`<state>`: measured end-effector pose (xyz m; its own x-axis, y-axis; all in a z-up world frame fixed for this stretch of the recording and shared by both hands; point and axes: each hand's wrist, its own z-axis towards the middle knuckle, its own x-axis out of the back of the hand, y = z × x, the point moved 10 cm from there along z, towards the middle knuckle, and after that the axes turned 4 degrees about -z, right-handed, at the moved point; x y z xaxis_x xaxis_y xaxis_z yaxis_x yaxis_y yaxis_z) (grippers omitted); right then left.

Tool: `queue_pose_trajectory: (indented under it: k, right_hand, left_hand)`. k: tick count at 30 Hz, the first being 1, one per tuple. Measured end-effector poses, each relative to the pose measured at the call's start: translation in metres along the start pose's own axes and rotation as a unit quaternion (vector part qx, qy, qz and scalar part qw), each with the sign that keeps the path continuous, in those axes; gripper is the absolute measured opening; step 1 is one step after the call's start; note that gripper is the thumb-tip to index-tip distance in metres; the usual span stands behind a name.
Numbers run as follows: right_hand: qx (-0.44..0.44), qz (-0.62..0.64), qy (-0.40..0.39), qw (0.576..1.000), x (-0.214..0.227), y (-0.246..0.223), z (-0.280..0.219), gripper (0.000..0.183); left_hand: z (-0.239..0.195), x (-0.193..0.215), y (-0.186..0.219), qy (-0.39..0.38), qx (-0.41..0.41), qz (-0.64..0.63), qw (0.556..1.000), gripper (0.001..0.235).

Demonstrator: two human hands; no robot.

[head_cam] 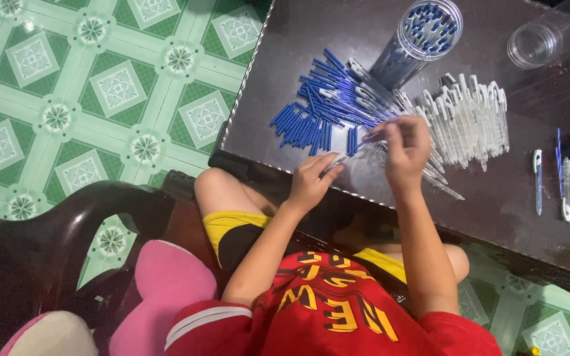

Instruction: The person sits cross-legged at a table and assembles blue pens by inserting ink cartridges into clear plastic barrels. They pick up a barrel and a cartridge, insert the cartridge, and place the assembled pen into a clear container.

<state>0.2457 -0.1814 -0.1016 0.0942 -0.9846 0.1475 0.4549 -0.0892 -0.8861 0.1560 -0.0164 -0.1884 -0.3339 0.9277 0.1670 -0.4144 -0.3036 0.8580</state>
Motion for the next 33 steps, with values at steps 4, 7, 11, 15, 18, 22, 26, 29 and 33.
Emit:
queue_pose_trajectory:
  k: [4,7,11,15,18,22,26,29,33]
  right_hand:
    - [-0.011,-0.052,-0.167,0.984,-0.038,0.014,-0.008,0.014]
    - [-0.079,-0.069,-0.297,0.949,-0.050,0.019,-0.015,0.020]
    - [-0.161,-0.341,-0.272,0.886,-0.016,0.111,-0.027,0.026]
    - [-0.190,-0.523,-0.201,0.806,-0.009,0.171,-0.045,0.017]
    - [-0.199,-0.531,-0.188,0.802,-0.024,0.173,-0.048,0.019]
    - [-0.200,-0.548,-0.190,0.790,-0.030,0.178,-0.042,0.023]
    - [-0.200,-0.598,-0.207,0.748,-0.033,0.180,-0.034,0.026]
    - [-0.165,-0.619,-0.206,0.739,-0.037,0.171,-0.033,0.025]
    - [-0.161,-0.596,-0.167,0.769,-0.018,0.164,-0.035,0.022]
  left_hand:
    - [0.000,-0.002,0.004,-0.019,0.020,-0.021,0.999,0.025]
    - [-0.001,0.002,-0.003,-0.052,0.062,-0.044,0.996,0.034]
    - [-0.001,0.003,-0.008,-0.052,0.094,-0.068,0.992,0.040]
    - [-0.002,-0.002,-0.014,-0.045,0.099,-0.069,0.992,0.034]
    - [-0.003,-0.004,-0.016,-0.047,0.105,-0.069,0.991,0.034]
    - [-0.005,0.001,-0.021,-0.061,0.140,-0.055,0.987,0.037]
    - [-0.012,-0.009,-0.052,-0.058,0.233,-0.131,0.962,0.034]
    - [-0.037,-0.028,-0.082,-0.063,0.424,-0.258,0.866,0.032]
    - [-0.085,-0.066,-0.117,-0.096,0.579,-0.476,0.655,0.031]
